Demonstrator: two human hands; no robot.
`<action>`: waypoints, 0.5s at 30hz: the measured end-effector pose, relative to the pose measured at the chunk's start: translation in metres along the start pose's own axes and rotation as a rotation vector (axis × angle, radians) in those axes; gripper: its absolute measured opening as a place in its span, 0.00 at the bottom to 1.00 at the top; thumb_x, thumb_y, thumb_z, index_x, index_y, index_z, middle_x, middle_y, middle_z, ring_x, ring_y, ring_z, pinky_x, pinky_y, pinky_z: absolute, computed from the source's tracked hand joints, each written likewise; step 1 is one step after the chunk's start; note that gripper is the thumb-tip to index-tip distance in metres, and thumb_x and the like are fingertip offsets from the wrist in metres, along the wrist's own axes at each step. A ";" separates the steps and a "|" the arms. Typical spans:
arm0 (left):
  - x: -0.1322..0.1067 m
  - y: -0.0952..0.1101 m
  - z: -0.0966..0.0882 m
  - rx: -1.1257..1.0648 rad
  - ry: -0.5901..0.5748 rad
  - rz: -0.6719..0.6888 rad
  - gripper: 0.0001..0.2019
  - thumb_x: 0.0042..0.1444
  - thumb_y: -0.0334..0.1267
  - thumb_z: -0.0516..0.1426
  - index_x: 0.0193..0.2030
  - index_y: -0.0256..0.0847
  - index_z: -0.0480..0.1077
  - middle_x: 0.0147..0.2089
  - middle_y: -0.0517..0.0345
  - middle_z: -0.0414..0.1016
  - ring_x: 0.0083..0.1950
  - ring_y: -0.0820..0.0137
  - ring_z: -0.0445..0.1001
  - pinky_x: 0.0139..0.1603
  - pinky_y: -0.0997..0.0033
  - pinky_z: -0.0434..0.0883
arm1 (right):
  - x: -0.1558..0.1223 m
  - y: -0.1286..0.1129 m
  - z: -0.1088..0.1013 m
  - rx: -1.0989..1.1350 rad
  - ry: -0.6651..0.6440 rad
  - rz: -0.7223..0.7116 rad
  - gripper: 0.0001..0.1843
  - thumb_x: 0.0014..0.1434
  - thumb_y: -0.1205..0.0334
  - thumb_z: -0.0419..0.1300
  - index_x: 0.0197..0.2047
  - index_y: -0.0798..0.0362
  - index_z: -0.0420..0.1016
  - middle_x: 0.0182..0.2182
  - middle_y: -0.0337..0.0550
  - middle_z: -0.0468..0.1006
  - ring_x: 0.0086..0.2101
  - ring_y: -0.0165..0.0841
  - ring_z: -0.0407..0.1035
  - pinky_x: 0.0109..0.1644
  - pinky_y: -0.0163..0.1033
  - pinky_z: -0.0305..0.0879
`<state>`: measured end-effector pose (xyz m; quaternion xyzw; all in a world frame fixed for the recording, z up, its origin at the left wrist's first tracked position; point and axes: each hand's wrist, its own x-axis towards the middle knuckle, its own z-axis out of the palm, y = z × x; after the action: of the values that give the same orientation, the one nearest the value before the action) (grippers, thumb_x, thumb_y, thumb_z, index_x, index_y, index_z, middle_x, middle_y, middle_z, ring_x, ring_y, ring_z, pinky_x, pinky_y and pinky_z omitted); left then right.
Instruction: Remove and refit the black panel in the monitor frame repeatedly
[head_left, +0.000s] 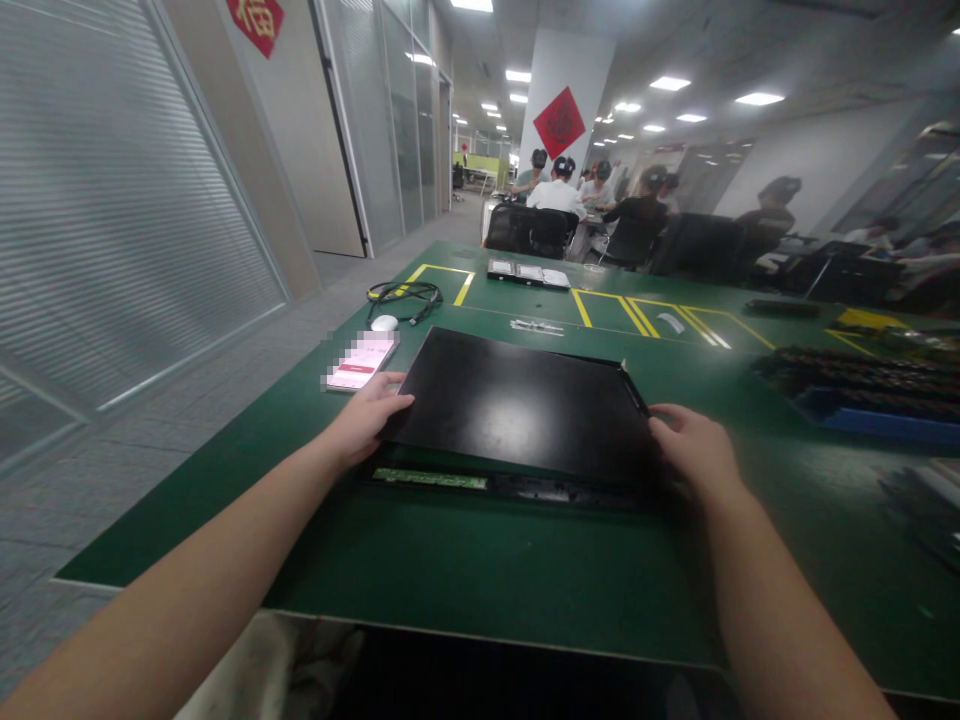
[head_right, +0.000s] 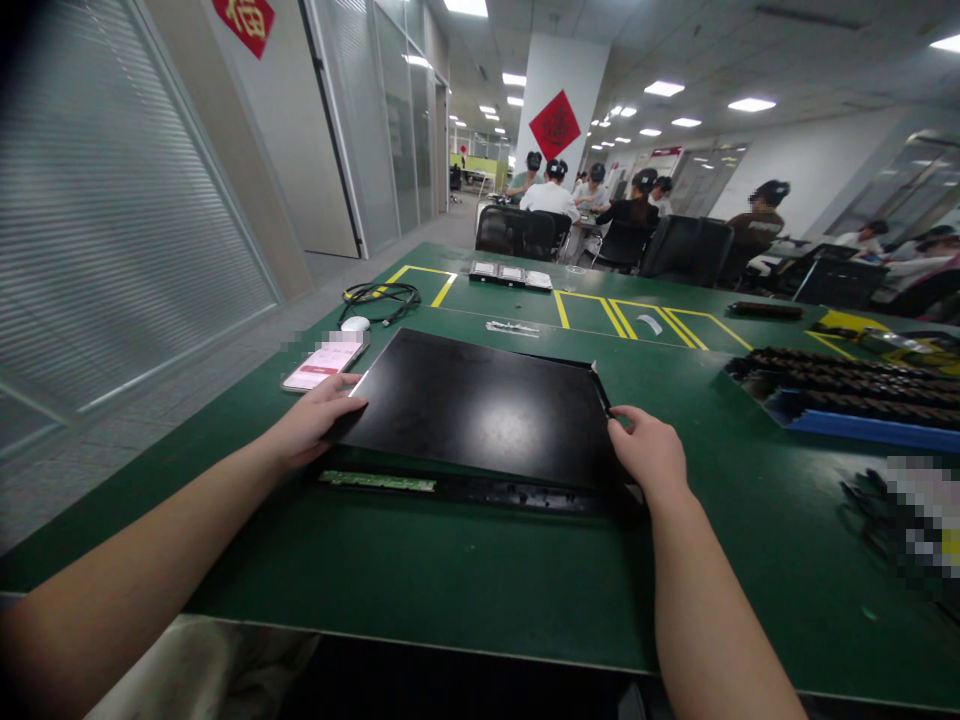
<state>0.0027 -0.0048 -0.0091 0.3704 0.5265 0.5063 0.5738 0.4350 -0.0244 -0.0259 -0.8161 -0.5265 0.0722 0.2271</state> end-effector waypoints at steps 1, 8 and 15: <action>-0.001 0.001 0.000 0.004 0.001 -0.003 0.18 0.49 0.23 0.61 0.46 0.40 0.68 0.28 0.60 0.82 0.23 0.68 0.80 0.24 0.73 0.75 | 0.000 0.000 0.000 0.009 -0.006 0.004 0.23 0.56 0.53 0.56 0.51 0.47 0.83 0.32 0.43 0.83 0.28 0.36 0.72 0.33 0.40 0.65; -0.002 0.001 0.001 0.009 0.014 0.004 0.16 0.50 0.23 0.61 0.45 0.40 0.68 0.27 0.60 0.81 0.23 0.68 0.80 0.23 0.74 0.75 | 0.000 0.000 0.000 0.005 -0.015 0.012 0.22 0.57 0.51 0.56 0.48 0.48 0.84 0.32 0.45 0.83 0.28 0.38 0.74 0.35 0.42 0.68; -0.002 0.002 0.003 -0.011 0.039 -0.001 0.17 0.50 0.21 0.60 0.45 0.39 0.68 0.25 0.62 0.80 0.22 0.69 0.79 0.22 0.75 0.74 | -0.004 -0.007 -0.004 -0.086 -0.029 0.042 0.22 0.58 0.51 0.55 0.48 0.47 0.85 0.31 0.45 0.83 0.29 0.39 0.75 0.36 0.43 0.68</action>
<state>0.0054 -0.0066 -0.0064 0.3568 0.5350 0.5162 0.5657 0.4289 -0.0264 -0.0191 -0.8348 -0.5152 0.0662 0.1827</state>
